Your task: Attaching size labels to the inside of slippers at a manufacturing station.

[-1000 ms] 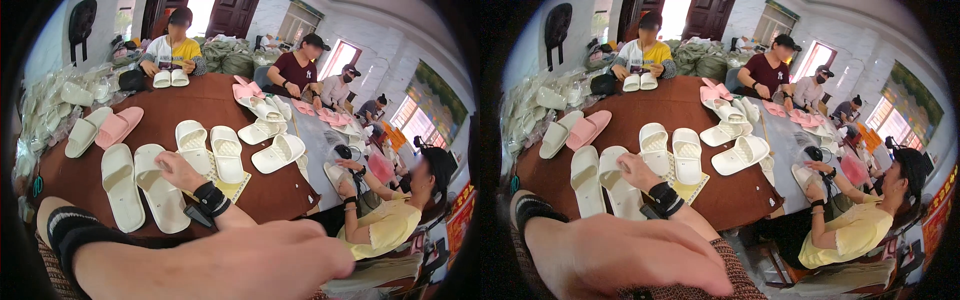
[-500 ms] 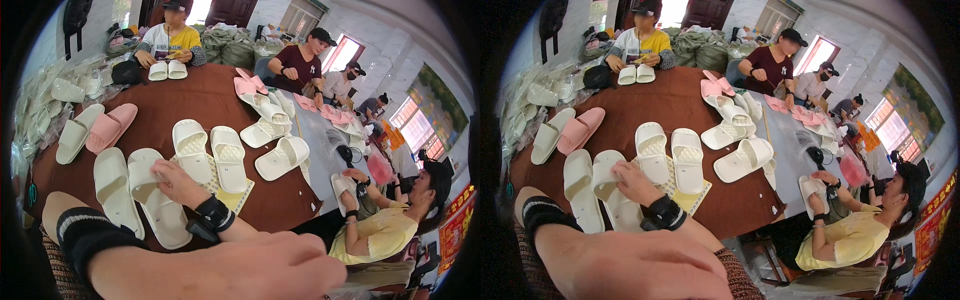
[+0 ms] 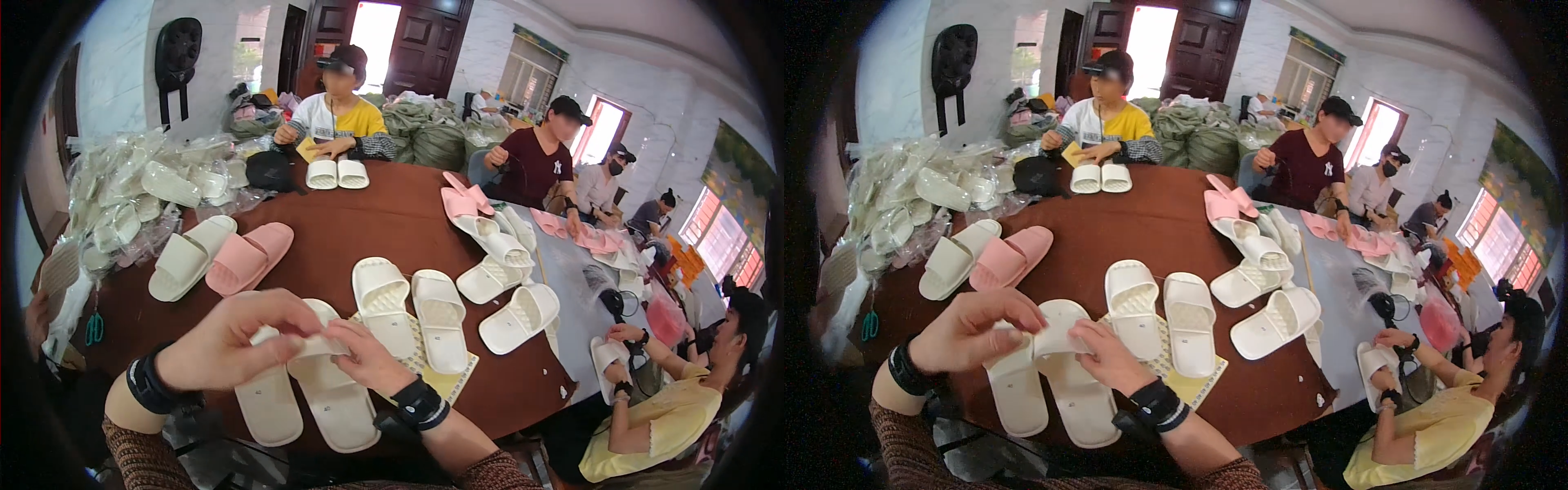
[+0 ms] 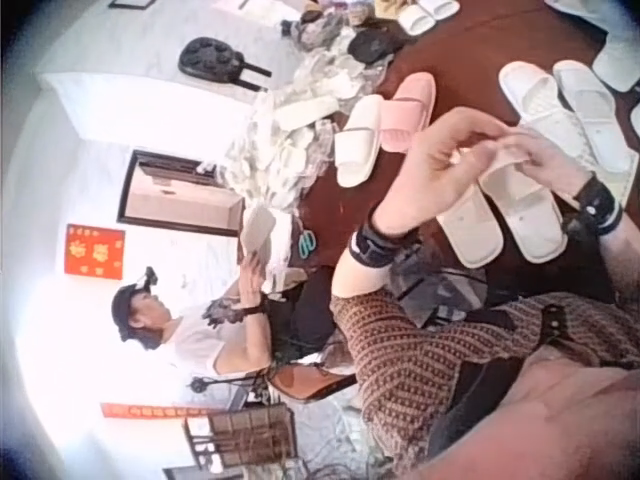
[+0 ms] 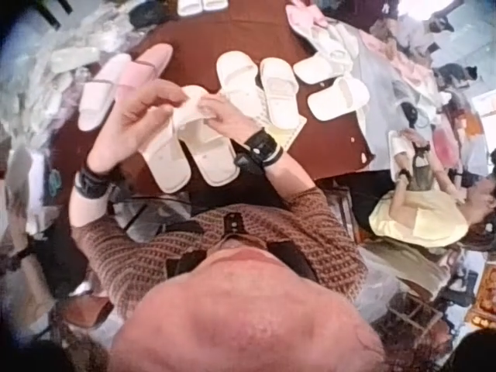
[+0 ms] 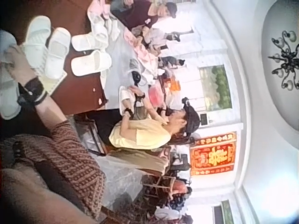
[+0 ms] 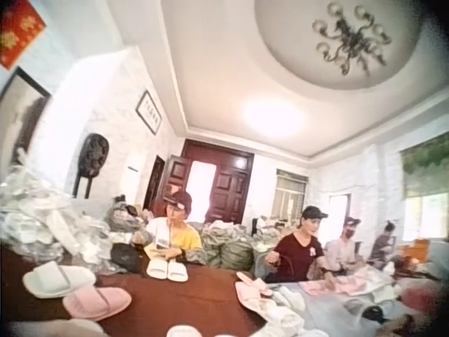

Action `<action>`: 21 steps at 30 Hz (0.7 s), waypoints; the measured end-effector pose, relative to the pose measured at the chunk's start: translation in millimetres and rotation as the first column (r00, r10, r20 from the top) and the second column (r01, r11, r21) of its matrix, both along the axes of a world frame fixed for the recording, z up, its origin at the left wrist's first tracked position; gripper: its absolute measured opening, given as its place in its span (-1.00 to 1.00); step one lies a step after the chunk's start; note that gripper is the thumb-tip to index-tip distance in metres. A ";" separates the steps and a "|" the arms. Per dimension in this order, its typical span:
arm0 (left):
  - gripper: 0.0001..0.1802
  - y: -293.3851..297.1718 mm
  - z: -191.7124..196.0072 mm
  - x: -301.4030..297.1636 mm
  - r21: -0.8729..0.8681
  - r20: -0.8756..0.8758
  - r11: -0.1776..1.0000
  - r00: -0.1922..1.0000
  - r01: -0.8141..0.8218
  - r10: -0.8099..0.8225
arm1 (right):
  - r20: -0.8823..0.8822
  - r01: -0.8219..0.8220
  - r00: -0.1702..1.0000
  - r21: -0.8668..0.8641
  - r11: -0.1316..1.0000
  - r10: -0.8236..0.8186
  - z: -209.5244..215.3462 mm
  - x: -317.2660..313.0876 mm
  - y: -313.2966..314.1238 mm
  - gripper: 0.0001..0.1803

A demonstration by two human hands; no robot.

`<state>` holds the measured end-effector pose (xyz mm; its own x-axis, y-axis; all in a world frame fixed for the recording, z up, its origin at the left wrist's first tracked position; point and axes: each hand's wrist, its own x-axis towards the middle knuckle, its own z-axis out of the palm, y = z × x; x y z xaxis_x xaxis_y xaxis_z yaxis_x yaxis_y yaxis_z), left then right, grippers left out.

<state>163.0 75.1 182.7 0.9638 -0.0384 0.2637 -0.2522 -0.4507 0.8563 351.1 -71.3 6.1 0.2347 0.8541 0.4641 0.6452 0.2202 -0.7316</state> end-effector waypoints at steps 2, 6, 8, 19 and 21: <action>-0.73 31.2 -20.0 -5.4 0.141 0.001 0.975 0.984 -0.174 0.176 | 0.081 0.063 0.995 -0.134 0.989 -0.052 -3.4 2.9 0.8 -0.46; -0.62 90.3 -71.7 -20.6 0.420 -0.032 0.821 0.898 -0.387 0.440 | 0.058 0.044 0.997 -0.014 0.999 -0.043 -8.3 2.5 0.3 -0.51; -0.50 106.4 -100.6 -31.1 0.663 0.139 0.611 0.873 -0.433 0.468 | 0.049 0.049 0.998 -0.015 0.999 -0.048 -9.2 1.0 0.3 -0.50; -0.10 113.0 -122.1 -45.8 0.605 -0.205 0.774 0.902 -0.188 0.379 | 0.092 0.118 0.989 -0.007 0.993 -0.117 -17.6 -0.4 3.9 -0.44; -0.06 106.6 -115.8 -43.5 0.632 -0.269 0.762 0.881 -0.144 0.389 | 0.029 0.139 0.990 -0.028 0.990 -0.138 -18.6 -1.5 4.1 -0.45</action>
<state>119.5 181.8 67.0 0.9736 0.2091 -0.0915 0.2282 -0.8850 0.4058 349.7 -67.2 -12.5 0.3396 0.8277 0.4468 0.6875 0.1057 -0.7184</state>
